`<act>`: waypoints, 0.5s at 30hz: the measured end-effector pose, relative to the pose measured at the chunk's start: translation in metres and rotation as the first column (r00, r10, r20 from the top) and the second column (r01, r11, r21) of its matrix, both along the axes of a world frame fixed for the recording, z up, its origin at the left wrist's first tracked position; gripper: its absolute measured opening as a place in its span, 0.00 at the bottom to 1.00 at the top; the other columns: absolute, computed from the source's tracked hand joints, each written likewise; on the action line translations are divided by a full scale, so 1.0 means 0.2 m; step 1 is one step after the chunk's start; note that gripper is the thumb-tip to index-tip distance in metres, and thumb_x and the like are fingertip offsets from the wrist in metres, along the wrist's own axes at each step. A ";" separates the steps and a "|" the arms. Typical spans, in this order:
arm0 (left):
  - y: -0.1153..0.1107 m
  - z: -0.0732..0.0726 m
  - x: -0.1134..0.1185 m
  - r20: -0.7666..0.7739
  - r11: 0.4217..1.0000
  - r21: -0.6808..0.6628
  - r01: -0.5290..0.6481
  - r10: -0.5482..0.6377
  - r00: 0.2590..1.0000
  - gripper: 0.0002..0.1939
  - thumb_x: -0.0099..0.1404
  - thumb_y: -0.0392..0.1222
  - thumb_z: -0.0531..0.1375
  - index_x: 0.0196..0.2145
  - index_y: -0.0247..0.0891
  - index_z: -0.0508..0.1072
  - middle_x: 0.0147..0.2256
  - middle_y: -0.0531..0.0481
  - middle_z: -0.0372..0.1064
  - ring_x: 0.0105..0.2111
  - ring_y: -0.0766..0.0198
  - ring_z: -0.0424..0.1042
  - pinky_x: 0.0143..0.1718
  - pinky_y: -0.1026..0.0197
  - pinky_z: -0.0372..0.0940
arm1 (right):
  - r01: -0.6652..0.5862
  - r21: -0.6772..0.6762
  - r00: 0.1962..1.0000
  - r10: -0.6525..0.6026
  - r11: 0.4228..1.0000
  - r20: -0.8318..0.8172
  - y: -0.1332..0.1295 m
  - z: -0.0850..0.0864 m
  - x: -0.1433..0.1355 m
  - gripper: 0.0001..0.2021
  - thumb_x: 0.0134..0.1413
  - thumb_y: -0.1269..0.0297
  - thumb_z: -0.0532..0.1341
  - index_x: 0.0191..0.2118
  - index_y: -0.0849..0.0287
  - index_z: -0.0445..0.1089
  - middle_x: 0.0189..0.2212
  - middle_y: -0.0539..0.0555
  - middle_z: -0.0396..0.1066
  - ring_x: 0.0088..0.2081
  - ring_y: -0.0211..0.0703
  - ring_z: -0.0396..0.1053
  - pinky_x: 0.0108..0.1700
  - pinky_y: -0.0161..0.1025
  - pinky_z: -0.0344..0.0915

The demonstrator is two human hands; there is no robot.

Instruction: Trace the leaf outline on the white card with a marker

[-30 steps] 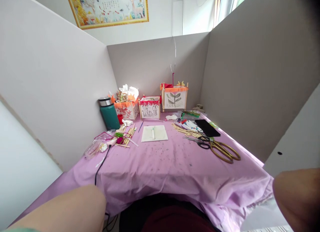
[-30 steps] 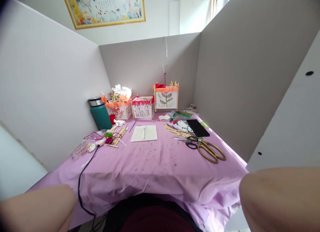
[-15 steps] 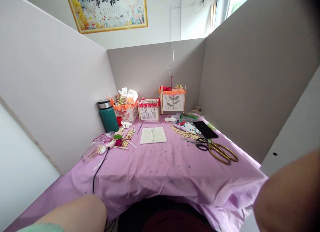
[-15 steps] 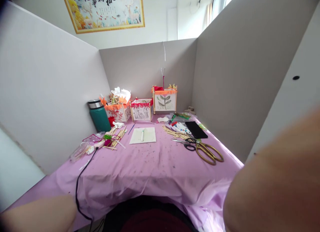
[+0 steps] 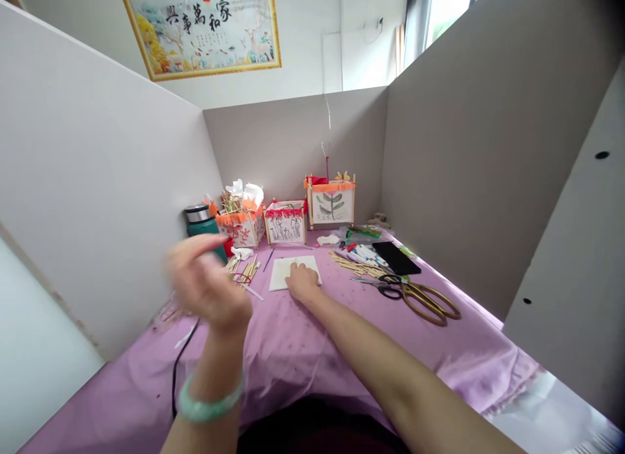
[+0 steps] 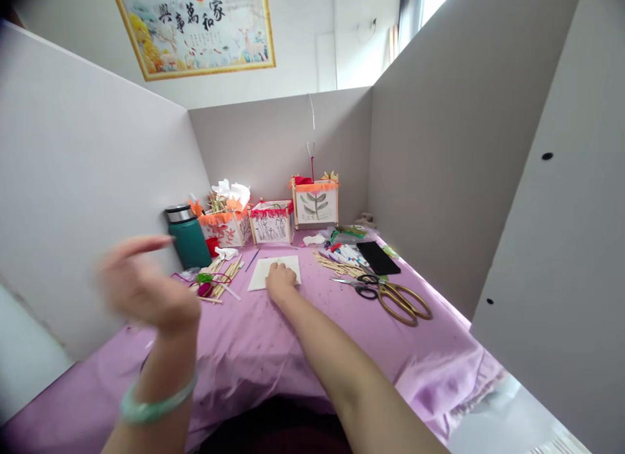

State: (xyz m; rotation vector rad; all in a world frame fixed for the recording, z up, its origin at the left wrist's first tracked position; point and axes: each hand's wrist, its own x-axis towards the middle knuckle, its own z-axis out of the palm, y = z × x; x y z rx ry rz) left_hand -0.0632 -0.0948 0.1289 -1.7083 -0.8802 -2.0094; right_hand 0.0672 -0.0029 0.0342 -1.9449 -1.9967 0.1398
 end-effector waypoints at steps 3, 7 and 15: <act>0.21 -0.16 0.04 -0.221 0.878 -0.436 -0.197 0.107 0.969 0.13 0.66 0.41 0.50 0.38 0.35 0.73 0.36 0.45 0.72 0.38 0.58 0.71 0.43 0.56 0.65 | -0.041 -0.061 0.999 0.042 0.997 0.024 0.07 0.01 0.03 0.18 0.56 0.67 0.55 0.53 0.62 0.63 0.46 0.65 0.71 0.48 0.50 0.70 0.45 0.42 0.64; 0.35 -0.39 0.08 -0.648 0.554 -0.643 -0.530 -0.023 0.762 0.17 0.66 0.40 0.49 0.45 0.34 0.73 0.43 0.41 0.73 0.45 0.57 0.70 0.48 0.57 0.62 | -0.040 -0.015 0.999 0.040 0.999 0.011 0.08 0.05 0.19 0.21 0.58 0.68 0.51 0.58 0.58 0.59 0.44 0.61 0.73 0.46 0.48 0.71 0.42 0.39 0.64; 0.41 -0.44 0.16 -0.816 0.493 -0.570 -0.657 -0.252 0.519 0.15 0.60 0.32 0.53 0.42 0.35 0.74 0.43 0.39 0.71 0.45 0.54 0.70 0.43 0.56 0.63 | 0.023 0.197 0.998 -0.011 0.980 -0.062 -0.16 0.04 0.54 0.18 0.60 0.65 0.47 0.51 0.54 0.67 0.50 0.55 0.70 0.49 0.46 0.67 0.47 0.39 0.60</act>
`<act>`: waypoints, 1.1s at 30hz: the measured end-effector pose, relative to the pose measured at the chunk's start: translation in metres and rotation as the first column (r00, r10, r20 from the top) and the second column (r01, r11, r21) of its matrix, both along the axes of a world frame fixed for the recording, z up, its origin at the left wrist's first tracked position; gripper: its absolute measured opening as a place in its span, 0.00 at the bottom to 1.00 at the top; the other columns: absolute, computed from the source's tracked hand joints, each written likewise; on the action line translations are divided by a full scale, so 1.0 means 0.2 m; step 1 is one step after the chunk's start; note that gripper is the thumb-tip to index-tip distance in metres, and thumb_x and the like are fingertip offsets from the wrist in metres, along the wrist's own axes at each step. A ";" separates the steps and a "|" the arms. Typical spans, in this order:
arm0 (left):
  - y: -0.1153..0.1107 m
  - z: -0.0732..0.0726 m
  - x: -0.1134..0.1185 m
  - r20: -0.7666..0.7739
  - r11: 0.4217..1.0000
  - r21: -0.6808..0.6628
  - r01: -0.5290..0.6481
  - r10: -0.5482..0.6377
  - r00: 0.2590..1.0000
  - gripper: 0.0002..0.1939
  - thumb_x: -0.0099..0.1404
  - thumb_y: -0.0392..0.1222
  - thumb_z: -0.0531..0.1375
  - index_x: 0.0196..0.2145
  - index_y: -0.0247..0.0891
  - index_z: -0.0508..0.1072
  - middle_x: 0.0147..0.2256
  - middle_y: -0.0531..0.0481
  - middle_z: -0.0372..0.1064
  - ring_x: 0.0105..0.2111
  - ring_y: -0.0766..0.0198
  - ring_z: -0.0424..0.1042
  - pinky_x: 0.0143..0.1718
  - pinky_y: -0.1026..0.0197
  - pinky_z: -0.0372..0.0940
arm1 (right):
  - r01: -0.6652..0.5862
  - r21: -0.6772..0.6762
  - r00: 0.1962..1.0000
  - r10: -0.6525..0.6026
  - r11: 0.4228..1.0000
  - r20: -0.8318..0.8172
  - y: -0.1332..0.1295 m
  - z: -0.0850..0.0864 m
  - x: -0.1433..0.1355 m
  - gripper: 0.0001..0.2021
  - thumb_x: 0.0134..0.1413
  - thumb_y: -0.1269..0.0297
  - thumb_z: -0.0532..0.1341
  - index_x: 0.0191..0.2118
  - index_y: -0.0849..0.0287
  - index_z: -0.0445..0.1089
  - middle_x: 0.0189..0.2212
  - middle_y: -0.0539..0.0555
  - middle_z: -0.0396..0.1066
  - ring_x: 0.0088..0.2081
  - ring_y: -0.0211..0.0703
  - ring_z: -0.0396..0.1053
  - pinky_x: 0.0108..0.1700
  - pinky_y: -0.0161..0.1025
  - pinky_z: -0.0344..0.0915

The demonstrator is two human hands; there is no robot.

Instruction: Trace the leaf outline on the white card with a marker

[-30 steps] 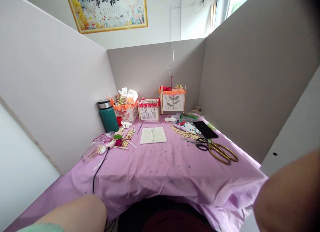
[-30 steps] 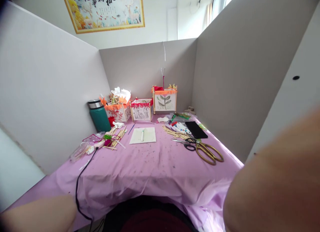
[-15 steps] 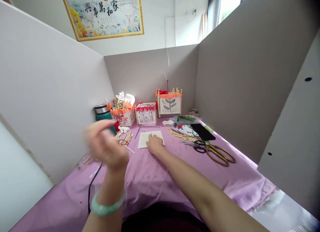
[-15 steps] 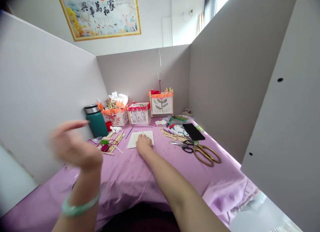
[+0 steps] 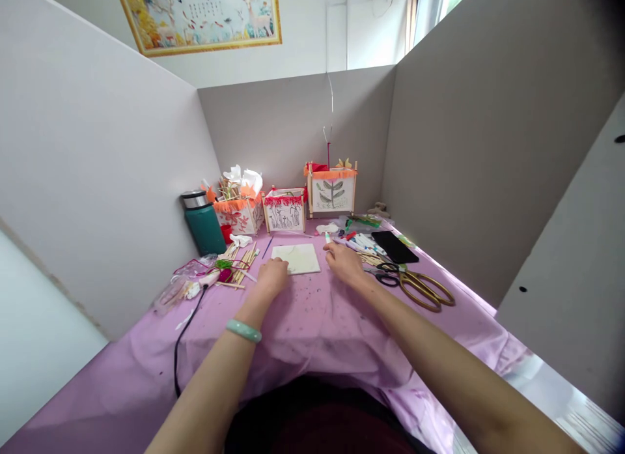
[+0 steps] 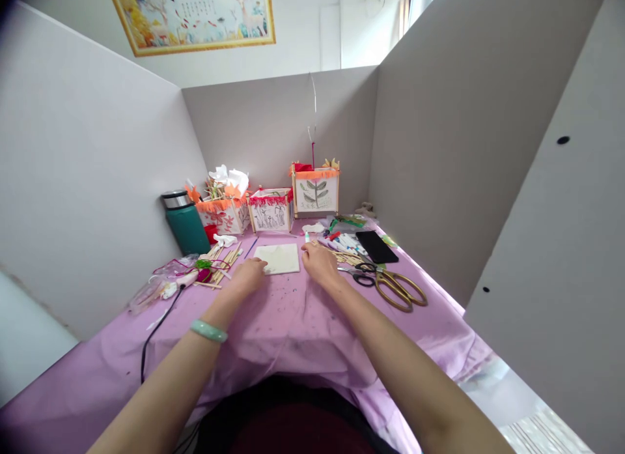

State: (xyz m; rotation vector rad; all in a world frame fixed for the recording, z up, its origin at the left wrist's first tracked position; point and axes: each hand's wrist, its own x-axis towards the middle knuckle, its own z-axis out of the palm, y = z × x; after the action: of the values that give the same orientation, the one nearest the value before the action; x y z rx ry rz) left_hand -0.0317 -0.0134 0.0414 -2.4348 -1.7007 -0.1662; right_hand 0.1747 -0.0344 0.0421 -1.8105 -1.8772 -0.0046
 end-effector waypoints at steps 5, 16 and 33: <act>0.02 -0.01 0.06 -0.080 0.995 -0.022 0.098 -0.099 0.992 0.14 0.60 0.31 0.52 0.41 0.36 0.74 0.42 0.40 0.70 0.44 0.55 0.69 0.42 0.56 0.62 | -0.046 0.110 0.986 0.063 0.993 -0.156 -0.10 -0.04 0.05 0.18 0.53 0.69 0.52 0.48 0.58 0.69 0.45 0.55 0.73 0.43 0.44 0.69 0.44 0.37 0.61; -0.38 0.07 -0.03 0.017 0.967 0.131 0.216 -0.221 0.975 0.11 0.64 0.36 0.53 0.42 0.37 0.73 0.42 0.43 0.71 0.44 0.55 0.70 0.46 0.52 0.63 | -0.045 0.053 0.991 0.038 0.998 0.129 -0.40 -0.05 0.08 0.17 0.60 0.62 0.51 0.52 0.53 0.69 0.48 0.58 0.69 0.46 0.48 0.67 0.49 0.42 0.60; -0.57 -0.26 -0.30 0.194 0.825 0.477 0.304 -0.436 0.879 0.15 0.67 0.39 0.51 0.49 0.36 0.69 0.54 0.40 0.64 0.54 0.54 0.61 0.55 0.49 0.59 | 0.155 0.412 0.949 -0.252 0.898 0.191 -1.06 -0.68 0.72 0.26 0.59 0.53 0.50 0.59 0.62 0.60 0.57 0.65 0.62 0.60 0.60 0.56 0.61 0.60 0.49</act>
State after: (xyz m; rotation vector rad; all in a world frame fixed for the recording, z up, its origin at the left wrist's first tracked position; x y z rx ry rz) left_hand -0.0916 -0.1281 -0.0097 -2.4362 -1.0767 -0.9026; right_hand 0.3178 -0.2469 -0.0940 -1.7671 -1.6738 -0.6598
